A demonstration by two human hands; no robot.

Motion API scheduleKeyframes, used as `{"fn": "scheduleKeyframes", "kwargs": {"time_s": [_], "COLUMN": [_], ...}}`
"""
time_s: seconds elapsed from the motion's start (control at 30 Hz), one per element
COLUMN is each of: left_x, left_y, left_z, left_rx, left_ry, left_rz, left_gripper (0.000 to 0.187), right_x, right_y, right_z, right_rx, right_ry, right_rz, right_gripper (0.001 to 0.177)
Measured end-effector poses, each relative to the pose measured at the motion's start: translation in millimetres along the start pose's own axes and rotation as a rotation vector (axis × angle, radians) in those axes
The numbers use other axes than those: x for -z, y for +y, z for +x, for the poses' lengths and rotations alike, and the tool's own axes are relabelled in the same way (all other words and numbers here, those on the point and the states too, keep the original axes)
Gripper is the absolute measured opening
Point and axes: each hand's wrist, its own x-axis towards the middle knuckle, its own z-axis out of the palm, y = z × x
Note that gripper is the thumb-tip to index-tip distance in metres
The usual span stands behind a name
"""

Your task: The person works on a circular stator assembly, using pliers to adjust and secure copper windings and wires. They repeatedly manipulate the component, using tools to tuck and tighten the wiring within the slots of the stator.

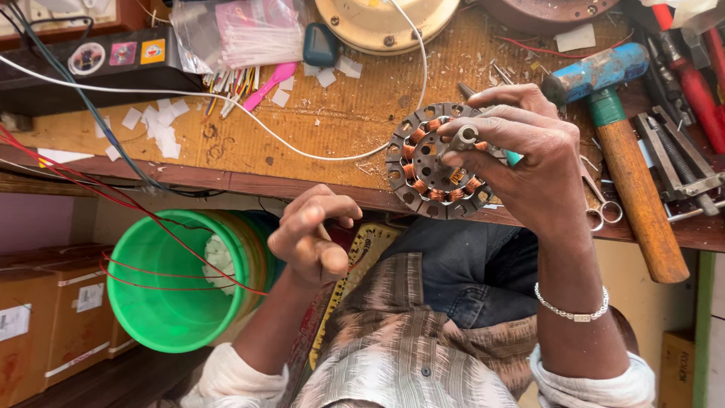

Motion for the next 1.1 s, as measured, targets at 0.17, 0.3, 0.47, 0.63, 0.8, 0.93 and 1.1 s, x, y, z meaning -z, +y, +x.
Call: {"fn": "scheduleKeyframes", "kwargs": {"time_s": [0.17,0.3,0.47,0.63,0.8,0.93,1.1], "left_x": [-26,-40,-52,-60,-55,-44,-24], "left_y": [32,34,20,20,14,23,23], "left_z": [15,39,66,73,98,101,71], "left_rx": [0.279,0.311,0.453,0.353,0.273,0.218,0.552], "left_ry": [-0.06,-0.204,-0.246,-0.238,-0.261,-0.239,-0.055], "left_rz": [0.337,0.533,0.21,0.491,0.559,0.546,0.452], "left_gripper": [0.053,0.081,0.114,0.05,0.026,0.042,0.039], "right_x": [7,-9,-20,-28,-33,-34,-30], "right_y": [2,4,4,6,19,19,7], "right_z": [-33,-62,-78,-69,-59,-62,-72], "right_rx": [-0.09,-0.267,-0.515,-0.669,-0.631,-0.556,-0.566], "right_ry": [0.206,0.299,0.29,0.28,0.337,0.317,0.367], "right_rz": [0.271,0.436,0.457,0.536,0.57,0.462,0.558], "right_gripper": [0.042,0.033,0.037,0.047,0.044,0.03,0.032]}}
